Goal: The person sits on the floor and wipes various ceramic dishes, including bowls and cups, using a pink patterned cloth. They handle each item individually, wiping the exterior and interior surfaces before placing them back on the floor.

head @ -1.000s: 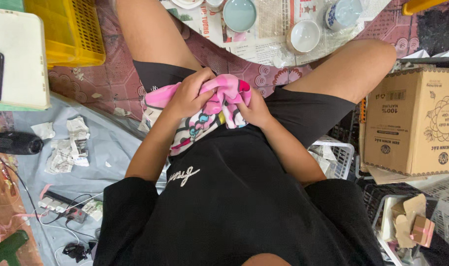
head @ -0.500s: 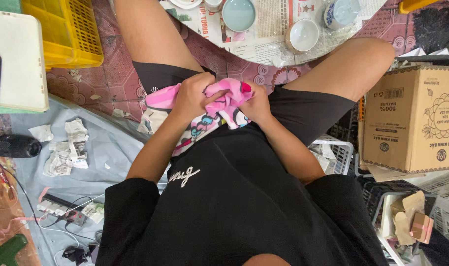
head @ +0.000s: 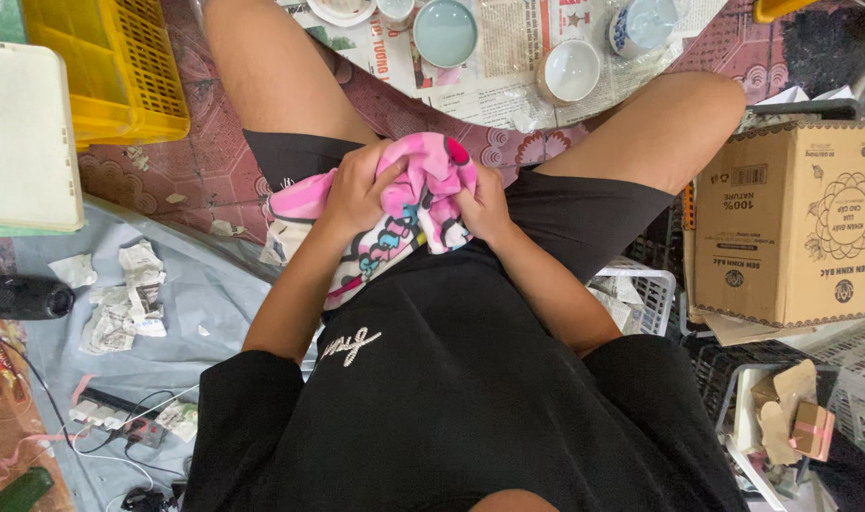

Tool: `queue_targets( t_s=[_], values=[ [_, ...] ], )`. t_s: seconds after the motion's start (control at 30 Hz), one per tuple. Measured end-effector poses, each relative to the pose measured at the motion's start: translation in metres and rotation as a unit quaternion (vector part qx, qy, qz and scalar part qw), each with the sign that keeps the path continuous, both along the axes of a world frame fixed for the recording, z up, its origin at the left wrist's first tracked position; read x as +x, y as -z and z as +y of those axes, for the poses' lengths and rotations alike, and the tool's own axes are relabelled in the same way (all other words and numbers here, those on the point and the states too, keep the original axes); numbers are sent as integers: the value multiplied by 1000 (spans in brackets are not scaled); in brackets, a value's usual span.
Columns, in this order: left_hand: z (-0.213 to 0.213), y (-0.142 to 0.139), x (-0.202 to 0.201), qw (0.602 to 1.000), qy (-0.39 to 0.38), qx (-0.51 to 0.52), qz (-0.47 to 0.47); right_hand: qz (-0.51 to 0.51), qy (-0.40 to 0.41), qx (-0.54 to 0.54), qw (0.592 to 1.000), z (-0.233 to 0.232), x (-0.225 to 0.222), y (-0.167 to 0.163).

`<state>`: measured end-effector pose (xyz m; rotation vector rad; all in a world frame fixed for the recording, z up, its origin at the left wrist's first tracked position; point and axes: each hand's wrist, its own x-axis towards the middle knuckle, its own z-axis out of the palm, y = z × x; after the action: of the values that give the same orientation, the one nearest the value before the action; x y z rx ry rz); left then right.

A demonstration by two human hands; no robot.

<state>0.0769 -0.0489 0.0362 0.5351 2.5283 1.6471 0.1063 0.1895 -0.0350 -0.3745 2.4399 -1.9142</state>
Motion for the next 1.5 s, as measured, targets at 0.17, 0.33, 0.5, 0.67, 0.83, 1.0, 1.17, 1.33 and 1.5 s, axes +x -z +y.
queue_targets(
  t_s=[0.17,0.33,0.5,0.67,0.83,1.0,1.17,1.33,1.5],
  values=[
    [-6,-9,-5,999,29,20,-32,15,-21,18,1000,-2,1,-8],
    [-7,-25,-2,997,76,19,4,18,-30,3,999,-4,3,-12],
    [-1,-24,1,999,48,7,23,49,-20,-3,999,-4,1,-6],
    [3,-17,6,995,12,-26,92,11,6,-25,1000,-4,2,-3],
    [1,-16,6,995,29,-1,94,75,15,-7,997,-6,1,-11],
    [-1,-13,5,997,59,10,51,87,40,-11,995,-10,2,-9],
    [-8,8,6,994,80,14,66,66,-4,-30,997,-1,4,10],
    [-14,37,4,992,93,84,-6,-38,-60,-137,988,2,5,29],
    [-14,40,3,992,89,85,-35,-12,-51,-110,993,2,5,34]
  ],
)
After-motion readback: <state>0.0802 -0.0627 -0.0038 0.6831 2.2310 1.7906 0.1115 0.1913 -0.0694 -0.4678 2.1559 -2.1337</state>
